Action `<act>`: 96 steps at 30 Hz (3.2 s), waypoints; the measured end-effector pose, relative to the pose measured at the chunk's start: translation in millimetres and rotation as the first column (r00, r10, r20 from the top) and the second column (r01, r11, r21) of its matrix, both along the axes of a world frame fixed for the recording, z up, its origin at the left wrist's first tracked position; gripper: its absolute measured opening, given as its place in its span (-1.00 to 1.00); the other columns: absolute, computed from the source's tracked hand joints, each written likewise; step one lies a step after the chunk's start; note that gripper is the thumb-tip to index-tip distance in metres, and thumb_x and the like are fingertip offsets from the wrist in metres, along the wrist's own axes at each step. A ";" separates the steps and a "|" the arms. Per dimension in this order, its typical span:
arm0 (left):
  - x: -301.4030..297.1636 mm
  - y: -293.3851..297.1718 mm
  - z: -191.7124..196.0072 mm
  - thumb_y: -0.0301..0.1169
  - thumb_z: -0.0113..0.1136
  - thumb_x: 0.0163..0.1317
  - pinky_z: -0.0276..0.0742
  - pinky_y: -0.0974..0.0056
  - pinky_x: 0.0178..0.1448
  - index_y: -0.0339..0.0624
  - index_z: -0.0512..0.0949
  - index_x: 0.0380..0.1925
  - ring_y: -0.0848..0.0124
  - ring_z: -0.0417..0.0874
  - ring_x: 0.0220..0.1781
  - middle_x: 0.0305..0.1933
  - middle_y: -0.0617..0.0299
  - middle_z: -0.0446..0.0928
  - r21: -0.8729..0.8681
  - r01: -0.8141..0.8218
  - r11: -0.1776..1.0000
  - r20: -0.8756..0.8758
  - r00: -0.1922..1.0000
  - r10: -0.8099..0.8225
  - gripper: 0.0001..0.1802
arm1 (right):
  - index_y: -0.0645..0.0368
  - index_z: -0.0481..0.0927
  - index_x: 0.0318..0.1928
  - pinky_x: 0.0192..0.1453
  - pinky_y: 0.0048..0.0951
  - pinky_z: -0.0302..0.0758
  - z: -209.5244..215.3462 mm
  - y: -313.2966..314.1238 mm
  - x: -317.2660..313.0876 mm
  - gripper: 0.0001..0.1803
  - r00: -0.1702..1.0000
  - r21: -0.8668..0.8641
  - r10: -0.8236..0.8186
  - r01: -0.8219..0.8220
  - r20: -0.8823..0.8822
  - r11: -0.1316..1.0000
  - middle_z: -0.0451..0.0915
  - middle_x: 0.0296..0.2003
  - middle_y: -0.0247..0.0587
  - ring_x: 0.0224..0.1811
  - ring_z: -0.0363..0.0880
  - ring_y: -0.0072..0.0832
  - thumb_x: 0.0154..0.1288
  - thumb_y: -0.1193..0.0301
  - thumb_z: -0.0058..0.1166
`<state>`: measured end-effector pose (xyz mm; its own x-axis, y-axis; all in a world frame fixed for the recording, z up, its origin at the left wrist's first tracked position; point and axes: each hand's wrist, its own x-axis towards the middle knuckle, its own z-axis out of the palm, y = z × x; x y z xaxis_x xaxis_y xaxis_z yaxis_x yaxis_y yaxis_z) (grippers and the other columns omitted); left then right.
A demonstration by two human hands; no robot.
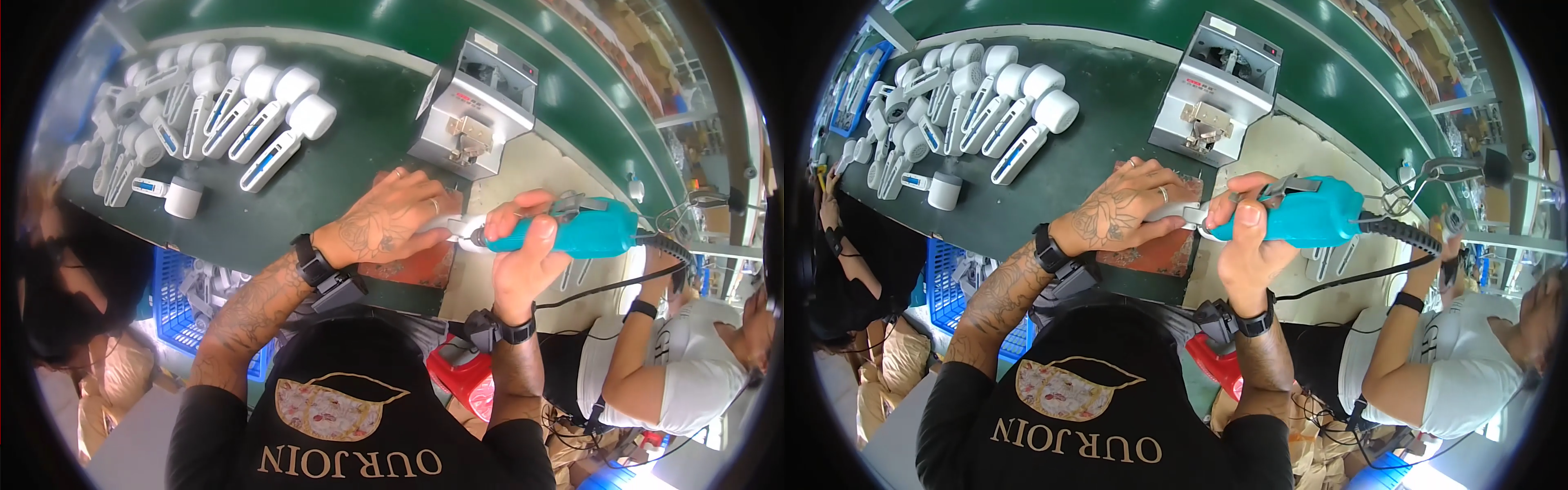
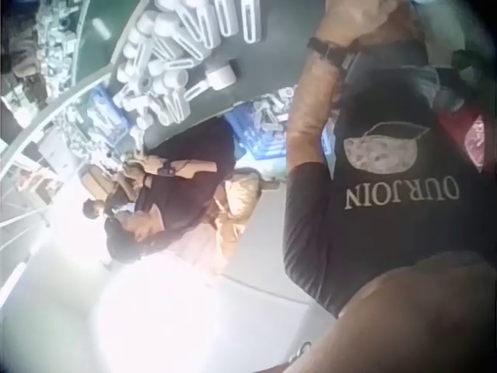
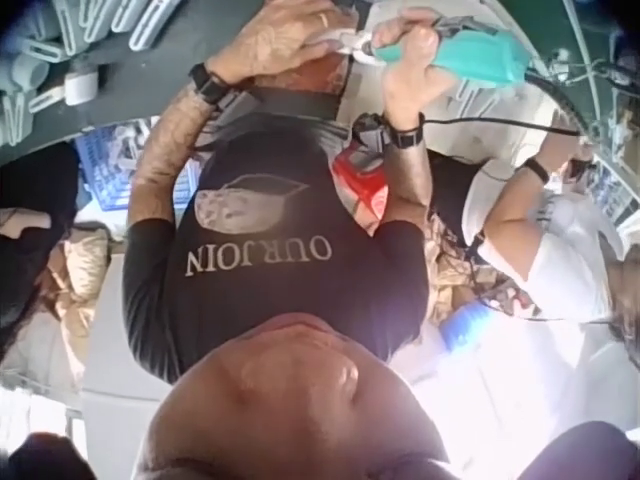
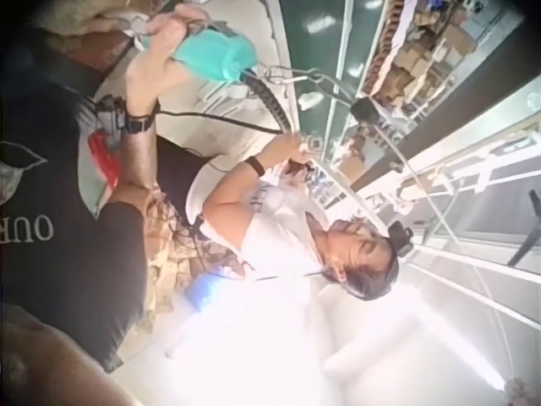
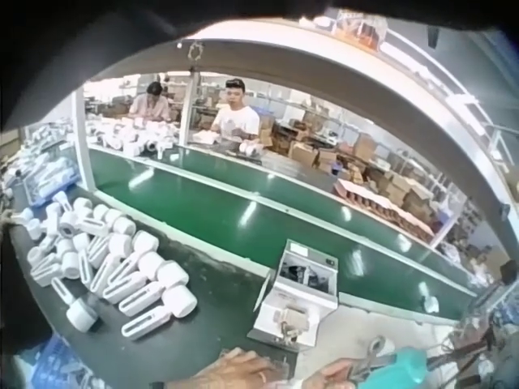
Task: The person picks up a handheld fan, places it on a block, and uses a power tool to drive a screw into the casing. They then use a thin metal tool to pry at the seam of the fan's handle before setting it aside and repeating the process with another fan.
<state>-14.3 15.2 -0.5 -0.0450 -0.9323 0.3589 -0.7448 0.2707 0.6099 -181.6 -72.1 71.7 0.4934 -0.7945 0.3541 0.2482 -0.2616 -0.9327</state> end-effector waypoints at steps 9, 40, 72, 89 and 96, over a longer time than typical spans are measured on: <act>-4.6 2.2 1.0 -0.23 0.28 0.22 0.39 0.00 0.20 -0.11 0.52 0.15 0.17 0.47 0.05 0.01 0.18 0.51 -0.009 -0.008 1.000 0.027 1.000 0.009 -0.50 | 0.31 0.40 -0.10 -0.36 -0.31 0.46 -15.4 2.6 0.1 -0.51 1.000 0.022 0.004 -0.004 0.010 1.000 0.43 -0.53 -0.19 -0.51 0.44 -0.40 0.49 0.05 0.07; 56.1 104.0 22.3 -0.38 0.37 0.28 0.58 0.25 -0.04 -0.27 0.60 -0.06 0.36 0.68 -0.09 -0.15 0.18 0.64 0.046 -0.620 0.784 -0.470 0.679 0.564 -0.70 | 0.15 0.42 -0.10 -0.43 -0.50 0.20 -15.3 35.0 -65.4 -0.40 0.962 0.106 -0.155 0.135 0.222 0.985 0.26 -0.60 -0.38 -0.57 0.23 -0.55 0.47 -0.20 -0.10; -189.1 -196.0 14.1 0.18 0.22 0.22 0.53 0.03 0.11 -0.29 0.55 -0.09 0.01 0.65 -0.01 -0.07 -0.03 0.62 0.318 -0.026 0.948 -0.184 0.979 0.089 -0.33 | 0.28 0.39 -0.10 -0.48 -0.44 0.40 -18.7 73.1 -125.9 -0.29 0.967 0.093 -0.250 0.244 0.053 0.965 0.44 -0.53 -0.24 -0.54 0.45 -0.44 0.24 -0.15 0.30; -91.1 -79.1 38.7 -0.36 0.36 0.10 0.61 0.11 -0.17 -0.17 0.63 -0.28 0.12 0.68 -0.15 -0.27 0.08 0.62 -0.111 -0.059 0.992 -0.124 0.991 0.045 -0.79 | 0.32 0.42 -0.10 -0.45 -0.46 0.42 -18.6 41.3 -121.3 -0.19 0.946 0.089 -0.324 0.325 -0.026 0.942 0.46 -0.53 -0.24 -0.54 0.47 -0.46 0.19 -0.27 0.27; -18.6 -7.4 33.6 -0.23 0.29 0.20 0.45 0.00 0.31 -0.22 0.63 -0.04 0.00 0.57 0.19 0.04 -0.01 0.58 0.108 0.058 0.993 0.002 0.998 -0.058 -0.61 | 0.30 0.40 -0.07 -0.48 -0.43 0.37 6.9 29.4 -79.9 -0.21 0.986 0.112 -0.163 0.161 0.016 0.981 0.39 -0.56 -0.28 -0.54 0.42 -0.47 0.30 -0.30 0.10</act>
